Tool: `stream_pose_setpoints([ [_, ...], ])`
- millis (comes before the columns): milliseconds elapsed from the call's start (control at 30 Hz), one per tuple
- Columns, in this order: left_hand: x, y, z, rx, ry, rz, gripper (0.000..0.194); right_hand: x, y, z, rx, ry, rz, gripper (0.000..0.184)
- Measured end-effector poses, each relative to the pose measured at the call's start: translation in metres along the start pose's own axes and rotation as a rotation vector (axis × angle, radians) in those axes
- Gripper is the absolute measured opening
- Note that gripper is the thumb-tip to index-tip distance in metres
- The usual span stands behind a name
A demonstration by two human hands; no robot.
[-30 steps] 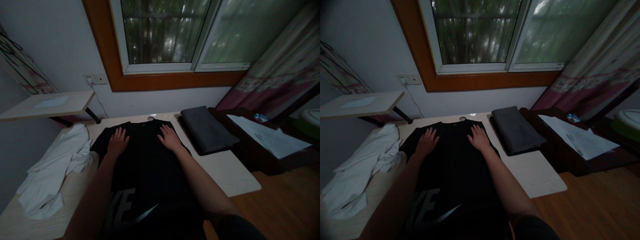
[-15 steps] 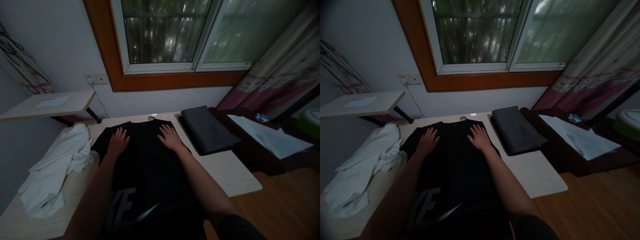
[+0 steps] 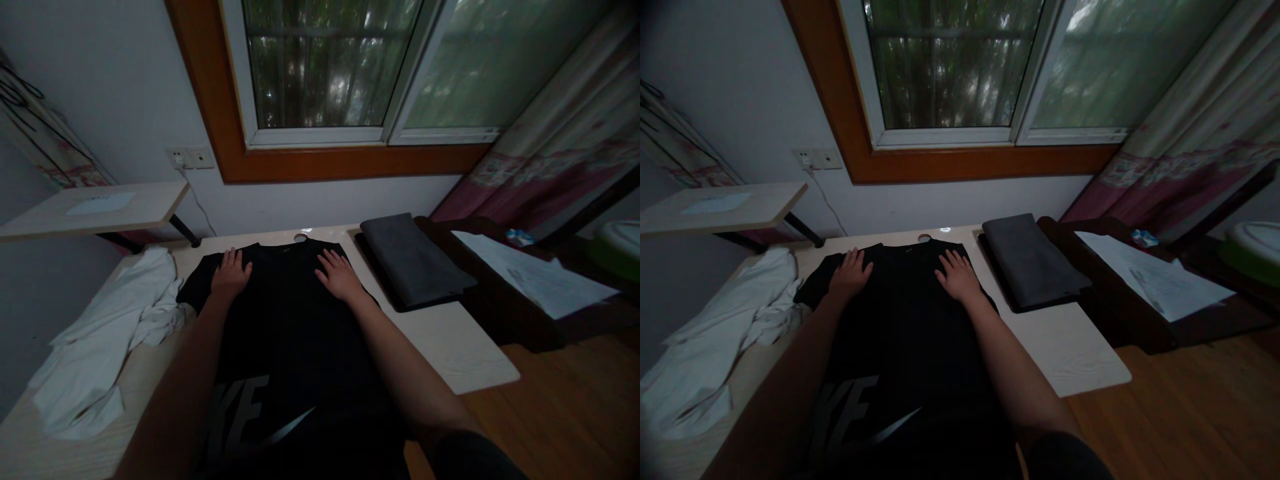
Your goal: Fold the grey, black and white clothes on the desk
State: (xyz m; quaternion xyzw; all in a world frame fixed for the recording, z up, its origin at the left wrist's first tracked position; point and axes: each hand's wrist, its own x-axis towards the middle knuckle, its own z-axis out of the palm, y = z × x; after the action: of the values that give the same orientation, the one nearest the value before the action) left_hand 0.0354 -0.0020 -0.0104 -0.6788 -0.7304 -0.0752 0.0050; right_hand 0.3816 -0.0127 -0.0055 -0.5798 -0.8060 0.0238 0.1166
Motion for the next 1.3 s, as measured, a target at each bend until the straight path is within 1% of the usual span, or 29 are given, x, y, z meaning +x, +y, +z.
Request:
stream_pose_setpoints([
  [100,0.006,-0.002,0.001,-0.016,0.008,-0.018,0.070,0.000,0.000,-0.001,0.007,-0.005,0.007,0.061],
  [200,0.006,0.001,0.001,-0.004,0.085,-0.012,0.064,0.000,-0.001,-0.003,0.012,-0.008,0.013,0.061],
  [233,0.005,0.002,0.000,0.008,0.130,0.020,0.061,0.000,-0.001,-0.003,0.014,-0.009,0.016,0.061],
  [300,0.003,0.007,-0.002,0.024,0.216,0.133,0.055,0.000,-0.001,-0.003,0.017,-0.012,0.020,0.060],
  [367,0.000,0.014,-0.003,0.015,0.239,0.255,0.052,0.000,-0.001,-0.003,0.018,-0.011,0.022,0.060],
  [400,-0.001,0.018,-0.003,0.004,0.224,0.294,0.052,0.000,-0.002,-0.003,0.018,-0.008,0.022,0.060],
  [467,-0.003,0.026,-0.003,-0.015,0.175,0.311,0.053,0.000,-0.002,-0.002,0.019,-0.001,0.019,0.060],
  [567,-0.004,0.032,0.000,-0.016,0.122,0.252,0.057,0.000,-0.001,-0.002,0.022,0.001,0.011,0.060],
  [700,0.000,0.028,0.002,0.011,0.048,0.183,0.063,0.002,0.004,-0.001,0.023,0.009,0.015,0.059],
  [800,0.002,0.023,0.001,0.022,0.030,0.180,0.064,0.004,0.008,-0.001,0.021,0.021,0.027,0.060],
  [900,0.003,0.021,0.001,0.027,0.015,0.182,0.065,0.007,0.006,0.000,0.009,0.026,0.059,0.059],
  [967,0.002,0.022,0.002,0.028,0.006,0.182,0.066,0.010,-0.001,0.000,-0.001,0.032,0.073,0.058],
  [1033,0.002,0.022,0.002,0.027,0.002,0.183,0.068,0.015,-0.013,0.000,0.002,0.033,0.043,0.057],
  [1100,0.002,0.022,0.003,0.025,0.008,0.187,0.068,0.021,-0.029,0.001,0.018,0.019,-0.031,0.057],
  [1233,0.003,0.022,0.003,0.021,0.010,0.185,0.067,0.034,-0.063,0.009,0.051,-0.025,-0.233,0.060],
  [1300,0.003,0.022,0.003,0.019,-0.004,0.179,0.068,0.039,-0.075,0.014,0.057,-0.045,-0.305,0.062],
])
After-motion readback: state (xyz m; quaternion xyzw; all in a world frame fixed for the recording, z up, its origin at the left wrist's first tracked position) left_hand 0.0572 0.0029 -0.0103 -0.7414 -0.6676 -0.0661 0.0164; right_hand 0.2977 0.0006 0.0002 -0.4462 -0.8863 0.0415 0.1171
